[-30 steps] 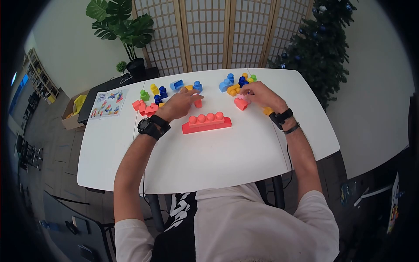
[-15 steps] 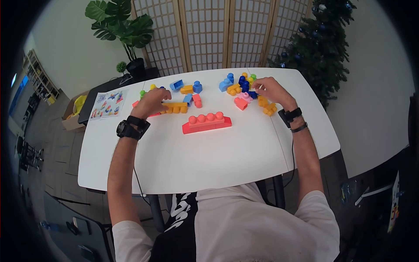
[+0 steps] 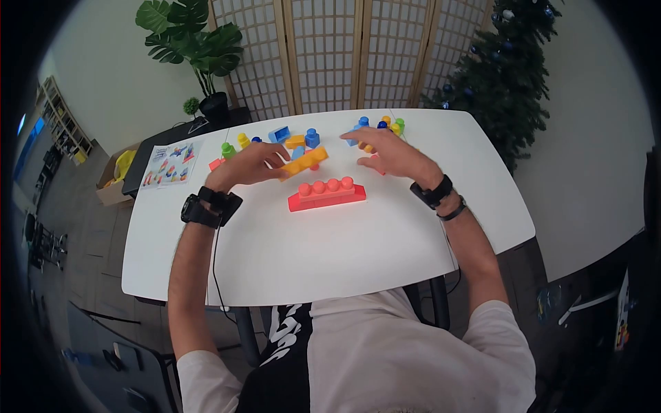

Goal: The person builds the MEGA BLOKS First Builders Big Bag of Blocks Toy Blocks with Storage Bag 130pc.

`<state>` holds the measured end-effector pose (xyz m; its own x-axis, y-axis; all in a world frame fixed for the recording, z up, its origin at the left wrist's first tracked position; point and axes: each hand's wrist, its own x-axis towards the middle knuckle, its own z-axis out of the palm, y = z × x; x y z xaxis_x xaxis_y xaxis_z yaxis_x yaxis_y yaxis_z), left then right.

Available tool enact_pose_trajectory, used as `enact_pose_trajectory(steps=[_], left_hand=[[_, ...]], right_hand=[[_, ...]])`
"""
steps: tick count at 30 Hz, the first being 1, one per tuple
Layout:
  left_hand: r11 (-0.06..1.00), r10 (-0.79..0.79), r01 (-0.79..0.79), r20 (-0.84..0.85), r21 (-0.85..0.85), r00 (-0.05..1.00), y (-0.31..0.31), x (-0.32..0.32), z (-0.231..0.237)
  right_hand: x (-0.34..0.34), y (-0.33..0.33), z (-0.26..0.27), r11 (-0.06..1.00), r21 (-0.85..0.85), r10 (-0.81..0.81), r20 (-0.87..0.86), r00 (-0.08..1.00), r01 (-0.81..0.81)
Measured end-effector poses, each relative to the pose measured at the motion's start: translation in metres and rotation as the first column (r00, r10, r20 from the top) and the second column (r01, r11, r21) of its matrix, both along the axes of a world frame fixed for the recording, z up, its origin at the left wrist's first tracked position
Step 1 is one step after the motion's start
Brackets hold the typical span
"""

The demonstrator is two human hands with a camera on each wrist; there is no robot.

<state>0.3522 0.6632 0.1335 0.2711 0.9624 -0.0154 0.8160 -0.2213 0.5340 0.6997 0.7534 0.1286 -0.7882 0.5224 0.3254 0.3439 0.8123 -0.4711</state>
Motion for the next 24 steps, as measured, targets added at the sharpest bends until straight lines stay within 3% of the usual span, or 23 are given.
enact_pose_trajectory(steps=[3, 6, 8, 10, 11, 17, 24], left_hand=[[0.963, -0.267, 0.267, 0.164, 0.025, 0.950, 0.020, 0.012, -0.026], [0.976, -0.217, 0.218, 0.049, -0.007, 0.975, 0.040, 0.019, -0.055], [0.962, -0.267, 0.259, 0.090, 0.086, 0.960, 0.043, 0.018, -0.074], [0.986, -0.135, 0.129, 0.041, 0.107, 0.990, 0.041, 0.022, -0.079], [0.973, -0.156, 0.150, 0.022, 0.177, 0.987, 0.040, 0.020, -0.080], [0.977, -0.157, 0.127, 0.170, 0.173, 0.973, 0.032, 0.011, -0.086], [0.983, -0.137, 0.117, 0.144, 0.142, 0.980, 0.029, 0.012, -0.083]], right_hand=[[-0.022, 0.006, -0.017, 0.991, 0.093, 0.100, -0.016, 0.995, -0.098], [-0.031, 0.032, -0.043, 0.987, 0.115, 0.100, 0.086, 0.991, -0.110], [-0.035, 0.046, -0.049, 0.996, -0.056, 0.082, 0.218, 0.973, -0.072], [-0.032, 0.043, -0.055, 0.998, -0.035, 0.056, 0.154, 0.987, -0.051], [-0.030, 0.040, -0.057, 0.999, -0.023, 0.032, 0.091, 0.995, -0.030], [-0.029, 0.043, -0.057, 0.996, -0.079, 0.045, 0.087, 0.995, -0.038], [-0.031, 0.043, -0.053, 0.988, -0.145, 0.072, 0.093, 0.993, -0.058]])
